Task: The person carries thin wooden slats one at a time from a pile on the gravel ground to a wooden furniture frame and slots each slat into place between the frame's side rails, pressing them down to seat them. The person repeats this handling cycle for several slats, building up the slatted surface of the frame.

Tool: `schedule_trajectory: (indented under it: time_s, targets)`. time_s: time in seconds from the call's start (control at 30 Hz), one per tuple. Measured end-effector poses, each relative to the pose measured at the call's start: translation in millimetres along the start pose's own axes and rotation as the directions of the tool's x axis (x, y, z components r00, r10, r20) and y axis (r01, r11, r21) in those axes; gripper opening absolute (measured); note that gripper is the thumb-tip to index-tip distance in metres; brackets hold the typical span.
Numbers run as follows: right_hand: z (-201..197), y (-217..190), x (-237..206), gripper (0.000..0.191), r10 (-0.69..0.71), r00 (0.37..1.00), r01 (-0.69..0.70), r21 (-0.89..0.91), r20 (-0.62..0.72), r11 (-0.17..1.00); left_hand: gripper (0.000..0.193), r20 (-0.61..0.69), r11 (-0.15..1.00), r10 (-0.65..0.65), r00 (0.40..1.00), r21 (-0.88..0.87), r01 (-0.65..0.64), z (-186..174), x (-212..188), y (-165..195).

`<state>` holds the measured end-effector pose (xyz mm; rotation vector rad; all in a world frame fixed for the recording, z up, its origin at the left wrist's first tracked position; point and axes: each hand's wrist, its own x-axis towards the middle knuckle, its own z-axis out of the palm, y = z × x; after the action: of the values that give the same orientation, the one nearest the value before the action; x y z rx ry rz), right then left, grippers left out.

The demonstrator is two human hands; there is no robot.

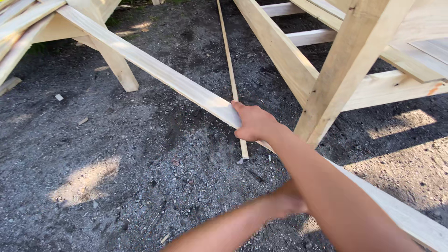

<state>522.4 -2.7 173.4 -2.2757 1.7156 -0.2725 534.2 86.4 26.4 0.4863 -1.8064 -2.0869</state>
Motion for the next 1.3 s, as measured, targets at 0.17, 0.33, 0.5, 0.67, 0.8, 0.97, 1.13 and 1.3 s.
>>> schedule_trajectory:
  time_s: [0.17, 0.33, 0.5, 0.67, 0.8, 0.97, 1.13, 1.3]
  targets:
    - [-15.4, 63.7, -65.3, 0.108, 0.039, 0.995, -0.031, -0.09, 0.089, 0.995, 0.037, -0.652, 0.943, -0.28, 0.705, -0.051, 0.328, -143.4, -64.8, 60.8]
    - [-14.3, 110.8, -131.2, 0.103, -0.17, 0.984, 0.171, 0.032, -0.047, 0.985, 0.057, -0.951, 0.813, -0.154, 0.268, -0.276, -0.512, -215.6, -84.0, 107.0]
    - [-27.3, 134.1, -157.7, 0.117, -0.061, 0.982, 0.069, -0.039, 0.179, 0.997, 0.049, -0.989, 0.938, -0.01, 0.148, -0.061, -0.341, -184.5, -29.3, 93.4]
    - [-64.9, 127.1, -136.5, 0.091, 0.109, 0.993, -0.115, 0.142, 0.051, 0.983, 0.042, -0.958, 0.902, -0.076, 0.278, -0.185, -0.391, -95.1, 9.1, 76.1]
    - [-68.3, 102.7, -113.4, 0.086, -0.014, 0.991, 0.042, 0.219, -0.13, 0.975, 0.049, -0.898, 0.854, -0.098, 0.43, -0.297, -0.427, 8.0, 49.5, 49.7]
    - [-72.0, 91.9, -140.2, 0.105, 0.028, 0.999, -0.029, -0.122, -0.017, 0.992, 0.036, -0.725, 0.602, -0.224, 0.652, -0.629, -0.493, 122.7, 95.5, 61.5]
    - [-119.7, 140.8, -205.7, 0.1, 0.138, 0.988, -0.125, 0.169, -0.067, 0.978, 0.037, -0.167, 0.937, -0.022, 0.986, -0.348, -0.038, 190.4, 98.2, 77.0]
    - [-143.6, 205.1, -258.2, 0.105, 0.339, 0.938, -0.347, 0.135, 0.076, 0.928, 0.024, -0.216, 0.505, 0.268, 0.939, 0.861, 0.054, 144.3, 73.3, 131.5]
